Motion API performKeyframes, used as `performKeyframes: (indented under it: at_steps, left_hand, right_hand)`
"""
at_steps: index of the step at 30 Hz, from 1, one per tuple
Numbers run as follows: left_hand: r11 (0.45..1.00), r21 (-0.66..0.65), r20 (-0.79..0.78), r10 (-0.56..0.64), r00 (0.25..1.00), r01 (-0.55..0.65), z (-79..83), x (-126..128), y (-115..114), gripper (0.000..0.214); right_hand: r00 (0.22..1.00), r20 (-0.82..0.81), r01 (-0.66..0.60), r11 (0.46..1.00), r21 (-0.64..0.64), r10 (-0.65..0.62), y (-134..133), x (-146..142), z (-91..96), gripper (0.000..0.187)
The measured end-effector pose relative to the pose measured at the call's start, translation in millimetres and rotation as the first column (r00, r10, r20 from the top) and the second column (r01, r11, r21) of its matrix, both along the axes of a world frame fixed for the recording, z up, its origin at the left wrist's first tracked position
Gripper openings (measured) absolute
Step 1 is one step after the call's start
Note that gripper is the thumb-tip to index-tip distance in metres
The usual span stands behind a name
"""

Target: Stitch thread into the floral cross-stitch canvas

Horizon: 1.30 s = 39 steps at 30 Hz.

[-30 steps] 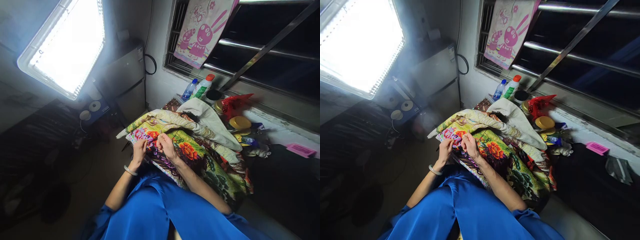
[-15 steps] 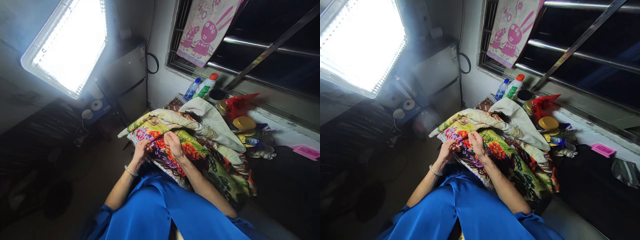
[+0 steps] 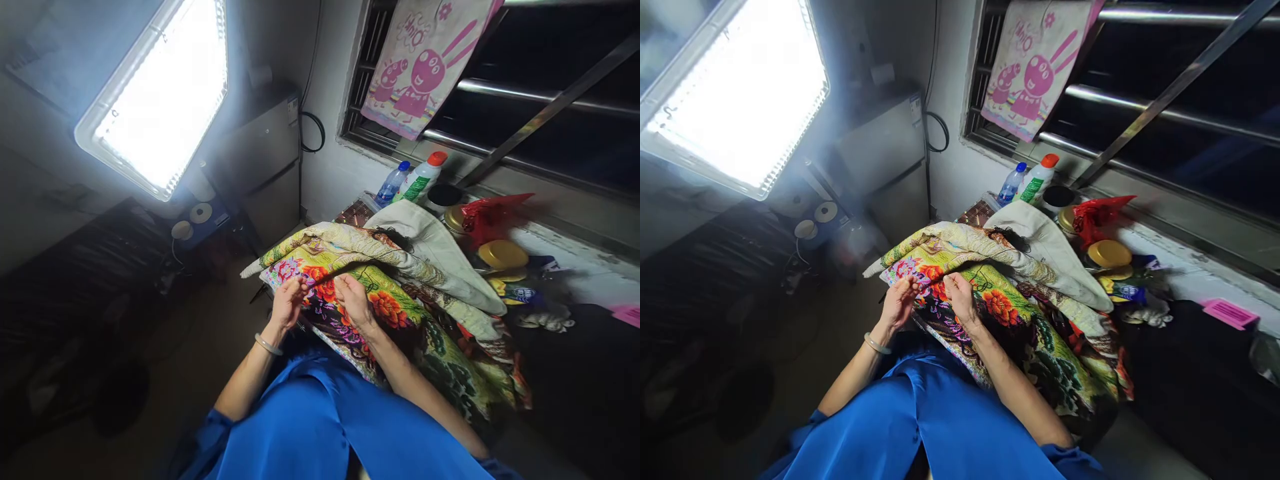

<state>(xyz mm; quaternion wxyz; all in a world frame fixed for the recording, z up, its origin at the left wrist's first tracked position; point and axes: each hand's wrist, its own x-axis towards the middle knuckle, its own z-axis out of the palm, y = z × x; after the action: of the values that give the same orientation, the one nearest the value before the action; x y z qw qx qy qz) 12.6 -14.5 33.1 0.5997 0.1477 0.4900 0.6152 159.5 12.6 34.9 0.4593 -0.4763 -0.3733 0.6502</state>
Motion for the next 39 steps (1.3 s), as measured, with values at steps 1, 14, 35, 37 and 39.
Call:
performKeyframes:
  at_steps: [1, 14, 35, 37, 39]
  left_hand:
    - [0.999, 0.024, -0.164, -0.025, 0.986, 0.03, -2.9, -2, 2, 0.011]
    - [0.915, 0.122, -0.683, -0.203, 0.701, 0.384, -9.3, -1, 14, 0.018]
    - [0.911, 0.055, 0.148, -0.411, 0.899, 0.408, -12.5, 23, 1, 0.037]
    - [0.907, 0.056, 0.132, -0.421, 0.897, 0.417, -12.6, 22, 0, 0.037]
    - [0.899, 0.063, 0.107, -0.437, 0.893, 0.432, -12.1, 22, 0, 0.037]
  right_hand:
    - [1.0, -0.002, -0.001, 1.0, 0.002, 0.001, 0, 1, 1.4, 0.044]
    - [0.978, 0.04, 0.201, 0.977, 0.076, -0.205, 16, 30, -0.2, 0.04]
    - [0.963, 0.223, -0.176, 0.981, 0.081, 0.154, 7, 18, -3.4, 0.038]
    - [0.953, 0.205, -0.246, 0.966, 0.082, 0.225, 6, 17, -0.2, 0.033]
    - [0.942, 0.205, -0.291, 0.95, 0.112, 0.265, 5, 17, 1.1, 0.027]
